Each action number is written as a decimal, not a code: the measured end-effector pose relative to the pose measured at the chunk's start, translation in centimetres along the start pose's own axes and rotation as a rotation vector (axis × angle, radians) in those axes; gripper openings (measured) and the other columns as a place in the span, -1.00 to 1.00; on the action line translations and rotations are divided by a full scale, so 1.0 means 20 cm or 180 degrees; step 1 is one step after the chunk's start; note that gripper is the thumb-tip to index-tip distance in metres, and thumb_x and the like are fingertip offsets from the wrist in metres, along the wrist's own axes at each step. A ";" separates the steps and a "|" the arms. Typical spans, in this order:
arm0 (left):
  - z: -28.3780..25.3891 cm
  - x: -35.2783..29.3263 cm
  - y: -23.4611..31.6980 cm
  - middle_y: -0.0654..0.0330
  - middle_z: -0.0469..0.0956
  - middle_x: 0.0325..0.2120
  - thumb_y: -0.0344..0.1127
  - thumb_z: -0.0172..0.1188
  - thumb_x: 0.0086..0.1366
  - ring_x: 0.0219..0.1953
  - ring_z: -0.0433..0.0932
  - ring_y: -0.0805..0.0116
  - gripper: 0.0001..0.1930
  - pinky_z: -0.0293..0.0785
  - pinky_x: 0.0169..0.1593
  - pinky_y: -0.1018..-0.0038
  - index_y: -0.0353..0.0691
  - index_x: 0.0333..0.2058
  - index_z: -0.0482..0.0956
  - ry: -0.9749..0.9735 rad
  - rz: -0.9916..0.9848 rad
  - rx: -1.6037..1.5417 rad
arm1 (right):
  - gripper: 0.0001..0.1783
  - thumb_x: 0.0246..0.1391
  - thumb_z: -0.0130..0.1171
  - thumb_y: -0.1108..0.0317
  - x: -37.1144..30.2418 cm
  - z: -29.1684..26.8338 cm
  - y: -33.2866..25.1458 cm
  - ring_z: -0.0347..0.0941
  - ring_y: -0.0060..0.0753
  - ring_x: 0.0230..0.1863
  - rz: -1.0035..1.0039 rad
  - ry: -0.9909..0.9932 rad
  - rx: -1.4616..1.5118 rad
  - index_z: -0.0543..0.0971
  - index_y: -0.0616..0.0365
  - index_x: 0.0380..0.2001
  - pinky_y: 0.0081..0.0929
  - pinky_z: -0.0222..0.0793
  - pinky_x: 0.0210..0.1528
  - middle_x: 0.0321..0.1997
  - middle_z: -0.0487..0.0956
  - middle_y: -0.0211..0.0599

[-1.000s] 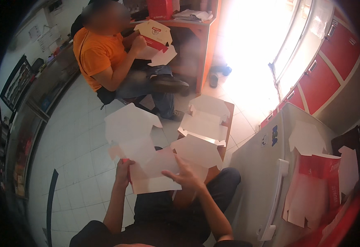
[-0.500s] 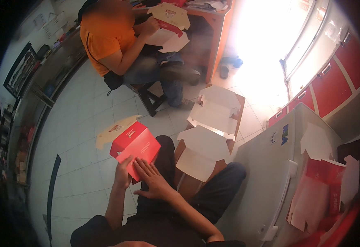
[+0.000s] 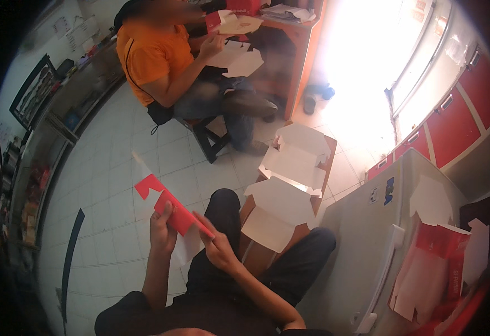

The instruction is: The person assembles flat-packed cardboard boxes by folding and interlocking the flaps. They handle multiple red and white boxes, folding the sides and locking the tabs to form the box shape.

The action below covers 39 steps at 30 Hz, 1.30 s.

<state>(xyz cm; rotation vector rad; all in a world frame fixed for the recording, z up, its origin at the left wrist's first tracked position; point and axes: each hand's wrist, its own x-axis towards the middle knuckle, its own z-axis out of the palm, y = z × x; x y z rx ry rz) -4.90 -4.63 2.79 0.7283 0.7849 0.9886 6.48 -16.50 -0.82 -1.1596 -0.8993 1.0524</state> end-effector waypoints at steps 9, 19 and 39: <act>0.10 -0.05 -0.06 0.22 0.58 -0.26 -0.31 0.15 0.37 -0.26 0.57 0.47 -0.80 0.52 -0.14 0.51 -0.28 -0.12 0.52 0.0343 0.0185 -0.0136 | -0.52 -0.05 0.34 0.43 -0.03 -0.17 -0.13 0.37 0.00 0.24 -0.2298 -0.0040 -0.2839 0.58 0.00 0.02 -0.12 0.39 0.21 0.23 0.42 -0.15; 0.28 -0.18 -0.18 0.12 0.53 -0.14 -0.26 -0.01 0.46 -0.16 0.56 0.47 -0.73 0.56 -0.14 0.51 -0.35 -0.04 0.42 -0.0048 0.1035 -0.0098 | -0.45 0.03 0.31 0.25 0.11 -0.29 -0.19 0.31 0.00 0.27 -0.2602 0.0034 -0.2837 0.48 0.30 0.06 -0.14 0.33 0.26 0.22 0.39 -0.03; 0.28 -0.15 -0.19 0.14 0.53 -0.23 -0.14 -0.07 0.49 -0.21 0.55 0.46 -0.68 0.50 -0.18 0.54 -0.31 -0.08 0.44 -0.0234 0.0907 0.0121 | -0.56 0.14 0.20 0.36 0.08 -0.17 -0.15 0.33 0.11 0.21 -0.2321 0.0731 -0.1601 0.51 0.28 0.08 -0.11 0.32 0.21 0.23 0.38 0.03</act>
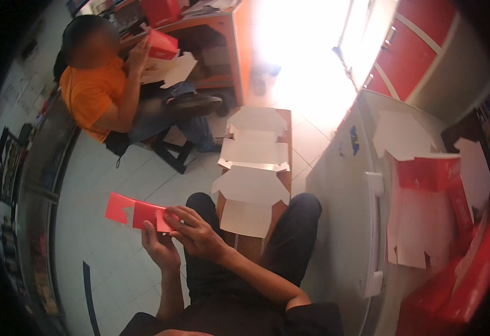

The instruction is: The person assembles flat-packed cardboard boxes by folding and interlocking the flaps. They handle multiple red and white boxes, folding the sides and locking the tabs to form the box shape.

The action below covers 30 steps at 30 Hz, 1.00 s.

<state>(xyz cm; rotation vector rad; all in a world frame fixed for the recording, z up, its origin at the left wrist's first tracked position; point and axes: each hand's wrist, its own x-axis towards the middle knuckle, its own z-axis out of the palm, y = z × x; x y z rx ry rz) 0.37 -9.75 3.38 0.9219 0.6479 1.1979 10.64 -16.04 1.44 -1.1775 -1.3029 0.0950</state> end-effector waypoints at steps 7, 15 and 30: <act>-0.01 0.04 0.03 0.06 0.48 -0.10 0.00 -0.24 0.51 -0.07 0.53 0.28 -0.50 0.49 -0.02 0.37 -0.37 0.08 0.32 -0.0226 -0.0294 0.0270 | -0.49 0.05 0.24 0.43 -0.09 0.00 -0.02 0.12 0.11 0.39 -0.0131 -0.0228 -0.0234 0.49 0.26 0.11 -0.03 0.16 0.36 0.37 0.25 -0.12; 0.07 -0.04 -0.07 -0.01 0.47 -0.04 -0.05 -0.15 0.50 -0.02 0.51 0.29 -0.49 0.44 0.03 0.44 -0.48 0.07 0.32 -0.0359 -0.0159 -0.0249 | -0.52 0.01 0.31 0.39 -0.04 0.09 0.08 0.29 0.03 0.29 -0.0112 0.0871 -0.0615 0.54 0.19 0.05 -0.21 0.43 0.16 0.25 0.39 -0.02; -0.22 -0.06 0.19 0.21 0.59 -0.30 -0.36 -0.02 0.43 -0.27 0.51 0.53 -0.78 0.40 -0.15 0.58 -0.39 -0.12 0.49 -0.1384 -0.0417 0.1940 | -0.49 0.27 0.00 0.39 -0.04 0.00 0.08 0.38 -0.31 -0.25 0.1095 0.0449 0.0369 0.32 -0.05 0.28 -0.39 0.41 -0.21 -0.14 0.37 -0.18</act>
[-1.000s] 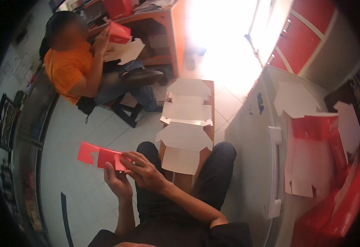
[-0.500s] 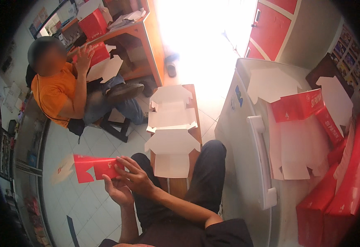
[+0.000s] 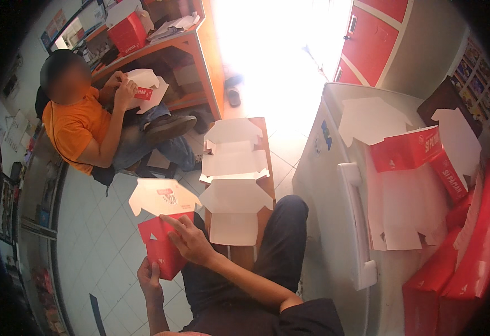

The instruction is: The person assembles flat-packed cardboard boxes by folding and interlocking the flaps. They handle multiple red and white boxes, folding the sides and locking the tabs to form the box shape.

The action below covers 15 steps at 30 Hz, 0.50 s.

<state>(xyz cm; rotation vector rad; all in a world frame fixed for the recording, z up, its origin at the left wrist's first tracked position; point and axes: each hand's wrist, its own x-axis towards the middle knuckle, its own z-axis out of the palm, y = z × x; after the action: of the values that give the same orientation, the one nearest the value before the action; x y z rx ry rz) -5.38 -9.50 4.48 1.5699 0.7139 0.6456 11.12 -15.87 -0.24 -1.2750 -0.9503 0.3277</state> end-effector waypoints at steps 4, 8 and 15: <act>-0.07 -0.03 -0.02 0.21 0.60 -0.31 -0.38 0.01 0.41 -0.32 0.51 0.56 -0.79 0.41 -0.22 0.60 -0.42 -0.13 0.51 -0.0072 -0.0244 0.0031 | -0.52 0.21 0.13 0.25 0.04 -0.02 -0.01 0.35 -0.39 -0.29 -0.0310 -0.0399 0.0088 0.45 -0.07 0.21 -0.49 0.37 -0.24 -0.16 0.37 -0.26; -0.14 -0.03 -0.10 0.21 0.60 -0.34 -0.45 0.06 0.35 -0.36 0.53 0.55 -0.82 0.43 -0.29 0.59 -0.41 -0.14 0.51 -0.0364 -0.0317 0.0242 | -0.55 0.14 0.21 0.22 0.07 -0.04 -0.02 0.32 -0.43 -0.29 -0.0639 -0.0771 0.0342 0.55 -0.12 0.14 -0.55 0.33 -0.22 -0.22 0.36 -0.30; -0.07 -0.01 -0.03 0.18 0.60 -0.48 -0.52 0.04 0.32 -0.50 0.54 0.55 -0.68 0.42 -0.42 0.64 -0.38 0.05 0.40 -0.0231 -0.0235 0.0254 | -0.50 -0.01 0.29 0.30 0.08 -0.10 -0.05 0.41 -0.24 -0.18 -0.0232 -0.1401 0.0053 0.58 0.02 0.07 -0.37 0.38 -0.10 -0.23 0.39 -0.21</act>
<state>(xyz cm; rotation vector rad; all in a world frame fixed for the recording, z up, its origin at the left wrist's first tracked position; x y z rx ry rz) -6.58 -8.68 3.96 1.6242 0.7474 0.5085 13.32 -16.49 1.32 -1.1708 -1.3595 0.5725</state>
